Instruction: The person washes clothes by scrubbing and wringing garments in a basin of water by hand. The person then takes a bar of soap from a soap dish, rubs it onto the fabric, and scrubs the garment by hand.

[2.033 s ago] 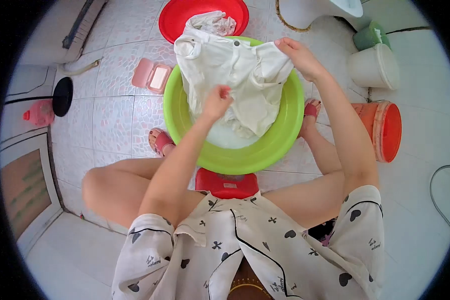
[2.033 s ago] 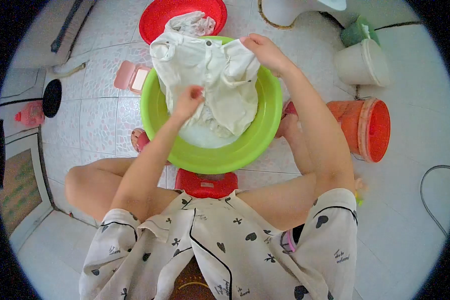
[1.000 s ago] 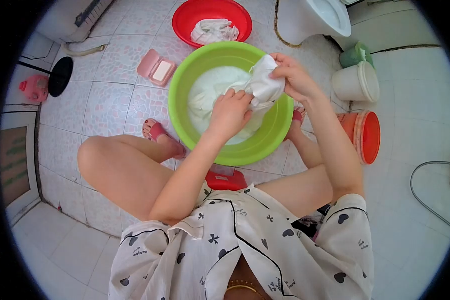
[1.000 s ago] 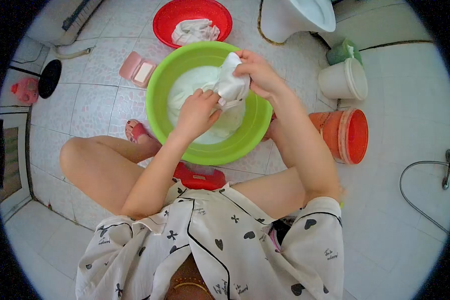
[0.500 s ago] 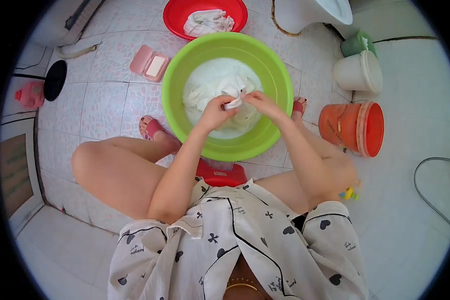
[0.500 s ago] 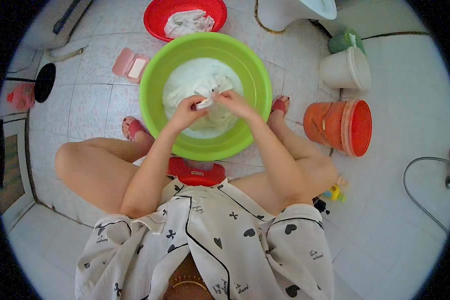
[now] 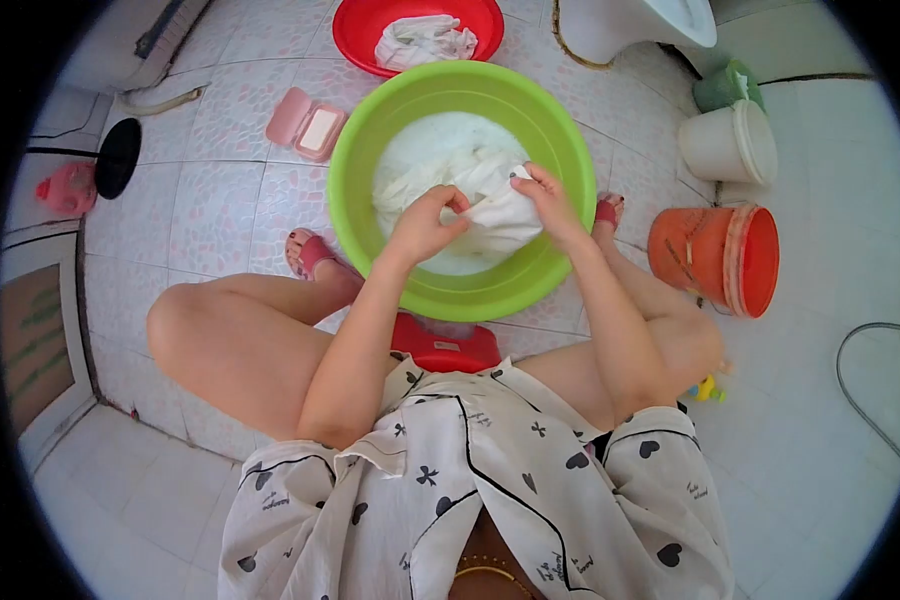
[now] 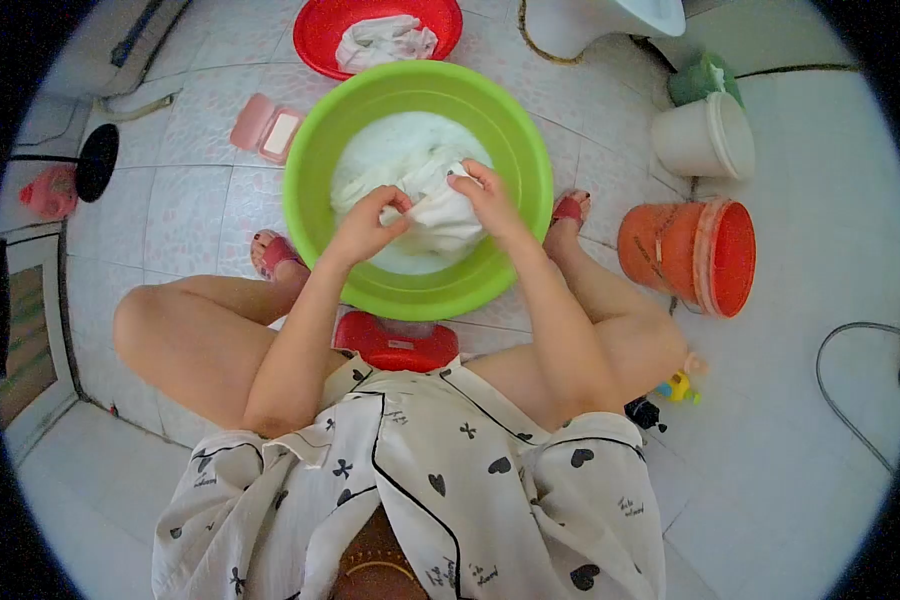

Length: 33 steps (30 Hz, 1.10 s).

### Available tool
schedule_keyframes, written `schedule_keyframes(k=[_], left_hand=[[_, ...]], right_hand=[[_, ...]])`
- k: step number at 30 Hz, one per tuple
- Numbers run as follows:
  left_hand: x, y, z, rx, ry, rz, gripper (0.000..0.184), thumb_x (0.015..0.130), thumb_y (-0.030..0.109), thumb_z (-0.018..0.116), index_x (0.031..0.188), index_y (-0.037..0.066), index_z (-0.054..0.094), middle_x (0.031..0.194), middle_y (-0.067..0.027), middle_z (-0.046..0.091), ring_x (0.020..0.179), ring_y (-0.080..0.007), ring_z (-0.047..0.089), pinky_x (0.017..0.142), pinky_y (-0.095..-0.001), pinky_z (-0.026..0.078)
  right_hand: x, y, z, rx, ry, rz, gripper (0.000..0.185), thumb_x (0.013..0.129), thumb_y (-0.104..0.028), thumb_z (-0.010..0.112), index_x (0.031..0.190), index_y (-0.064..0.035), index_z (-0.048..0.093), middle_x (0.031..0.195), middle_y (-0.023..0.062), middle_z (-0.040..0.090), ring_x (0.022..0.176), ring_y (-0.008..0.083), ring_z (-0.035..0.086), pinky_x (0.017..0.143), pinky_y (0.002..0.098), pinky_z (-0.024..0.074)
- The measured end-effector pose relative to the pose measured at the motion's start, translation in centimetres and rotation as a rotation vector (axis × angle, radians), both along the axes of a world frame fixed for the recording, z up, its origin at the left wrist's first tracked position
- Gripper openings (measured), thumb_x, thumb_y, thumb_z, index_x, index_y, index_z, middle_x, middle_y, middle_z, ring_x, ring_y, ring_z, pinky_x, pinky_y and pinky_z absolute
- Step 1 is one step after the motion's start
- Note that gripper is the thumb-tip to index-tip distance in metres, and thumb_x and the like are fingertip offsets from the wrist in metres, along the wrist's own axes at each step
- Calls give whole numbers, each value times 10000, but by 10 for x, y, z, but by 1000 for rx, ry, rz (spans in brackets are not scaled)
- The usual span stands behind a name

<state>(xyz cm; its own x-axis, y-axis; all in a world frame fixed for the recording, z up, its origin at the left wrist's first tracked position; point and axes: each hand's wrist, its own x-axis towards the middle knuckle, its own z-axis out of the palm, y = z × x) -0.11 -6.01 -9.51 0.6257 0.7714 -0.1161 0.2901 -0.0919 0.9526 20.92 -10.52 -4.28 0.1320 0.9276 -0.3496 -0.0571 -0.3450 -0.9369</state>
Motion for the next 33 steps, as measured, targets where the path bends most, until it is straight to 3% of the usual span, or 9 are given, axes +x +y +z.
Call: schedule_keyframes(k=[1,4,7,16,23,25,28,31,33], left_hand=[[-1,1,-3,-134,-58,-41,204,737,116,610,933,58,601,911,-69,605,953,-234,543,836,-333,424],[-4,6,-18,-62,-56,207,246,790,34,508,1030,16,560,993,-95,598,984,-195,552,888,-312,414],[-3,22,-21,-74,-247,335,293,823,11,446,1097,13,551,1061,-84,582,1029,-181,535,929,-301,392],[4,30,94,-327,-660,185,274,923,98,456,1173,19,538,1137,-34,569,1090,-128,492,975,-286,359],[-2,24,142,-353,-630,-66,401,893,95,541,1280,14,472,1242,-59,531,1145,-153,474,976,-320,384],[0,14,155,-215,-521,31,442,879,90,559,1301,13,451,1280,-73,506,1161,-176,469,1002,-341,367],[3,14,109,-474,-656,-60,478,862,76,558,1318,12,428,1271,-107,498,1167,-216,469,1032,-360,341],[46,19,9,706,-222,217,440,879,80,523,1293,-29,422,1249,-145,508,1147,-263,491,1043,-312,326],[44,25,0,599,-200,301,355,845,38,505,1194,-17,470,1153,-125,534,1045,-245,520,926,-324,389]], right_hand=[[-1,2,10,19,-11,32,110,865,-159,578,901,-59,605,831,-50,576,760,37,495,689,198,387],[-4,9,55,43,-57,204,75,834,-138,591,839,-64,576,801,-55,550,742,29,479,672,190,371],[-4,12,96,6,-13,339,107,779,-140,634,799,-62,563,780,-53,537,733,34,471,661,197,365],[2,33,225,113,-282,684,167,700,-165,666,725,-57,542,674,-56,492,642,41,428,578,207,331],[10,68,301,259,-264,856,216,717,-245,624,718,-51,529,668,-42,509,643,38,446,571,204,333],[3,80,293,231,-284,832,218,718,-250,617,713,-46,538,680,-36,521,658,41,460,590,204,348],[-8,108,251,159,-342,889,234,726,-271,614,725,-43,564,686,-39,516,673,49,459,602,210,352],[-13,135,132,170,-448,826,185,766,-229,612,818,-52,620,750,-43,556,766,52,494,688,220,386],[-22,130,77,117,-486,679,175,777,-199,618,898,-75,636,864,36,612,850,138,556,777,273,441]])
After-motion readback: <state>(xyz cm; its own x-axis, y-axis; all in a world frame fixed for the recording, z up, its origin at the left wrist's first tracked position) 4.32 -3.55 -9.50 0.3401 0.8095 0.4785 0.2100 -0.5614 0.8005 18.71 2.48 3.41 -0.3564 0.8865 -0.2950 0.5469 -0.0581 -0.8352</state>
